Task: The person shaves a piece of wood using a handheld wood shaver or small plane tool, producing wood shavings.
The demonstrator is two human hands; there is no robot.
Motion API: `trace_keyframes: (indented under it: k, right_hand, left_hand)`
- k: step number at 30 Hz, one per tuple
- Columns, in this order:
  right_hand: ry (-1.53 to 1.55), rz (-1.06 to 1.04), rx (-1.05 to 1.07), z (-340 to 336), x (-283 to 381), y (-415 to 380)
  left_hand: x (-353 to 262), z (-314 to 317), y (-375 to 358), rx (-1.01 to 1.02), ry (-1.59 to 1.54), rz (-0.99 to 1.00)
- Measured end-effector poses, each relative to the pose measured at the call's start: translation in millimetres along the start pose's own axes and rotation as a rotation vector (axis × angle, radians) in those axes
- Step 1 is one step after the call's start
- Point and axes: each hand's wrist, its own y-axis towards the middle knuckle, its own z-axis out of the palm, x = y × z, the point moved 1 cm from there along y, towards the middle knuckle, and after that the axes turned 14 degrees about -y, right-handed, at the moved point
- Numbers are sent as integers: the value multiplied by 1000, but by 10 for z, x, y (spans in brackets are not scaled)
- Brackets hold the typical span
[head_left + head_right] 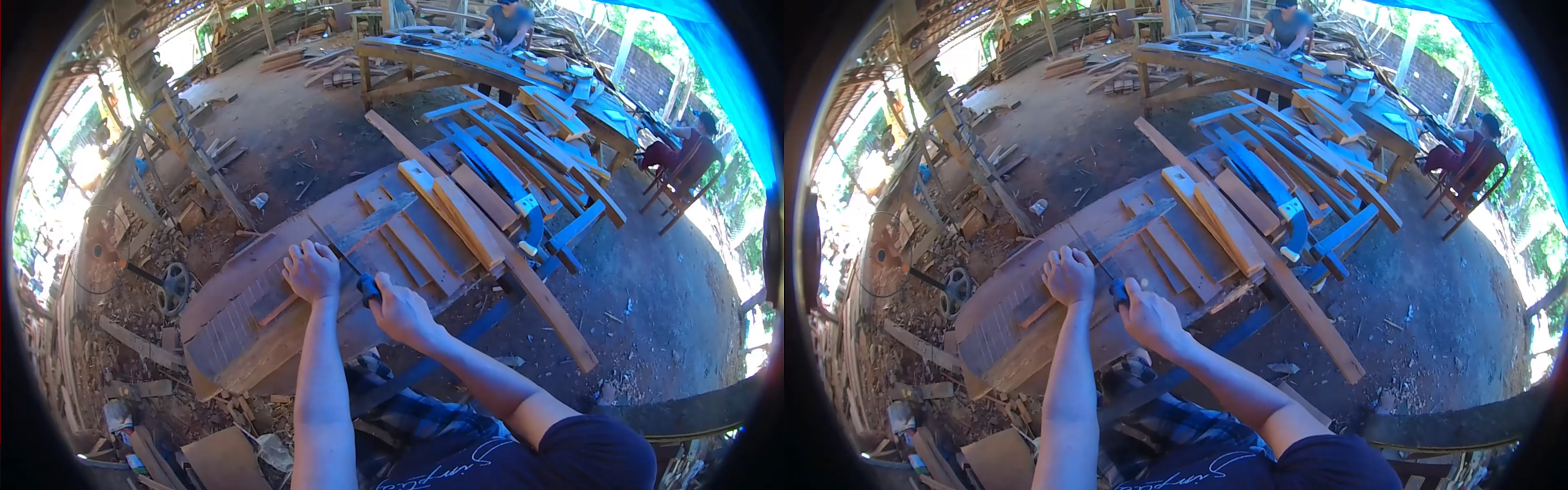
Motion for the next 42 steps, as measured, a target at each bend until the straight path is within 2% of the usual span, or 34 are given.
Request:
trace_keyframes:
  k: [2,5,11,14,19,26,29,32,38,42]
  right_hand:
    - [-18,-34,-98,72,84,141]
    - [32,-10,-110,199,180,494]
    - [-7,-21,-18,-24,-4,-18]
    - [14,8,-19,-51,68,-5]
    - [57,-11,-73,167,177,525]
    - [41,37,34,-95,-6,-97]
    - [-4,-2,-64,10,86,113]
    - [50,-2,-29,142,139,468]
    - [83,12,-10,-9,-26,-44]
    - [56,69,31,-59,34,-3]
  left_hand:
    - [19,0,-59,17,4,26]
    - [-4,50,21,2,8,3]
    - [-3,23,27,-12,35,0]
    - [6,13,-52,6,21,22]
    - [31,47,-3,-6,32,-4]
    - [8,14,-21,20,23,-13]
    - [-9,4,-18,18,14,3]
    - [-23,-13,8,40,17,-10]
    - [-4,17,-36,11,45,17]
    - [36,33,-10,-12,29,42]
